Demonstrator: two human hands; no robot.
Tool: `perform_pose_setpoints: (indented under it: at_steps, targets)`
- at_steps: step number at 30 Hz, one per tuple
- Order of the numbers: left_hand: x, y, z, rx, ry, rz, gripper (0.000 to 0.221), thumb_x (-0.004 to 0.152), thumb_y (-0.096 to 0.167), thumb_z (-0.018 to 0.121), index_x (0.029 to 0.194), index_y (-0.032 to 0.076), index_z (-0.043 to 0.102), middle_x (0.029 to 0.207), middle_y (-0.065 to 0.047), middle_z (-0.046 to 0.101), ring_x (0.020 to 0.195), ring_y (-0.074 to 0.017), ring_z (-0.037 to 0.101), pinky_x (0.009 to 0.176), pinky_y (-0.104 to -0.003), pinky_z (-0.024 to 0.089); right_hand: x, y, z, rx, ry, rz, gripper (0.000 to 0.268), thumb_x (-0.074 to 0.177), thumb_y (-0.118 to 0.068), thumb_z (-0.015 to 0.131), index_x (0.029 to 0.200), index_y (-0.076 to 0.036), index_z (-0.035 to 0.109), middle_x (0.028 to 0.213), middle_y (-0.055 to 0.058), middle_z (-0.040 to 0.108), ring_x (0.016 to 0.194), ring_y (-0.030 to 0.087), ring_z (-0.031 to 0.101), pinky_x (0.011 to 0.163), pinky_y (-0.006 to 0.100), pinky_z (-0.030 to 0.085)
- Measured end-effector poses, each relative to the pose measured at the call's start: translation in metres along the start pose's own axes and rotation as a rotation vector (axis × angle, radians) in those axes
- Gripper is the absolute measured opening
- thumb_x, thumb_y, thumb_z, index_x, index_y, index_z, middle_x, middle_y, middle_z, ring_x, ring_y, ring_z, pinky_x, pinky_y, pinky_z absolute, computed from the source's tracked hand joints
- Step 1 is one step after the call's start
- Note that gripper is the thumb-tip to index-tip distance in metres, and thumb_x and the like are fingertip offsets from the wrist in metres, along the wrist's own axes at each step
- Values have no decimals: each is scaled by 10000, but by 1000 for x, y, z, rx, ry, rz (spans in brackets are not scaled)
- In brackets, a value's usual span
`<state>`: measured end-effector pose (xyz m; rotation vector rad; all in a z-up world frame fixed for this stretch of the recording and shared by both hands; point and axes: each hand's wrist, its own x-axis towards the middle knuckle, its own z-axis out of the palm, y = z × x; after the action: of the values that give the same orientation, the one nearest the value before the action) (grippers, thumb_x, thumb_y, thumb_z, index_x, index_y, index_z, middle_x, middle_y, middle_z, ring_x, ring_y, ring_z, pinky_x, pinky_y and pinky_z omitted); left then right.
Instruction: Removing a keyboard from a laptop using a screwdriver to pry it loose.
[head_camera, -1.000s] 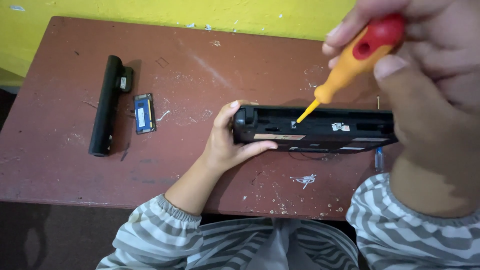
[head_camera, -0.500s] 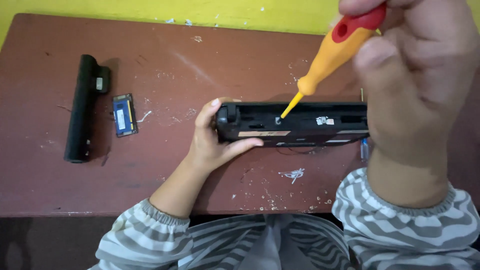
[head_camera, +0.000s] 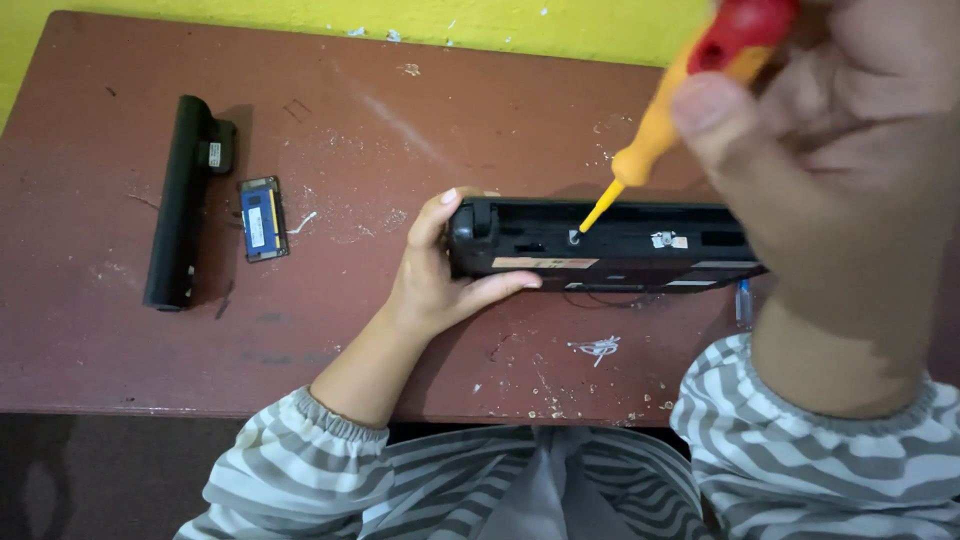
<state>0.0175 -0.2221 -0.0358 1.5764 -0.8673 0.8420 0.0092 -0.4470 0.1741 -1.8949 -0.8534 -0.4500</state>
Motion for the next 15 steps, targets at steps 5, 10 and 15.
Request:
perform_pose_setpoints:
  at_steps: [5, 10, 15]
  targets:
    - [-1, 0, 0, -2, 1, -8, 1103, 817, 156, 982, 1574, 164, 179, 1333, -262, 567, 1223, -354, 648, 1121, -466, 515, 6, -13, 3, 22, -33, 138, 367, 1128, -29, 274, 1366, 192, 445, 1364, 314, 574, 1211, 377, 679, 964, 392, 665]
    - [-3, -1, 1, -4, 1, -21, 1106, 815, 160, 987, 1579, 163, 186, 1350, -248, 555, 1244, -345, 643, 1135, -455, 512, 4, -7, 1, -43, -57, 31, 170, 1217, 84, 539, 1344, 96, 426, 1280, 233, 525, 1147, 312, 596, 1060, 389, 543]
    - [-4, -2, 2, -18, 4, -23, 1115, 813, 157, 988, 1585, 163, 183, 1348, -252, 551, 1248, -350, 637, 1143, -462, 505, 10, 1, -4, 97, -156, 172, 472, 900, -148, 311, 1205, 156, 506, 1305, 305, 596, 1210, 362, 636, 1115, 394, 552]
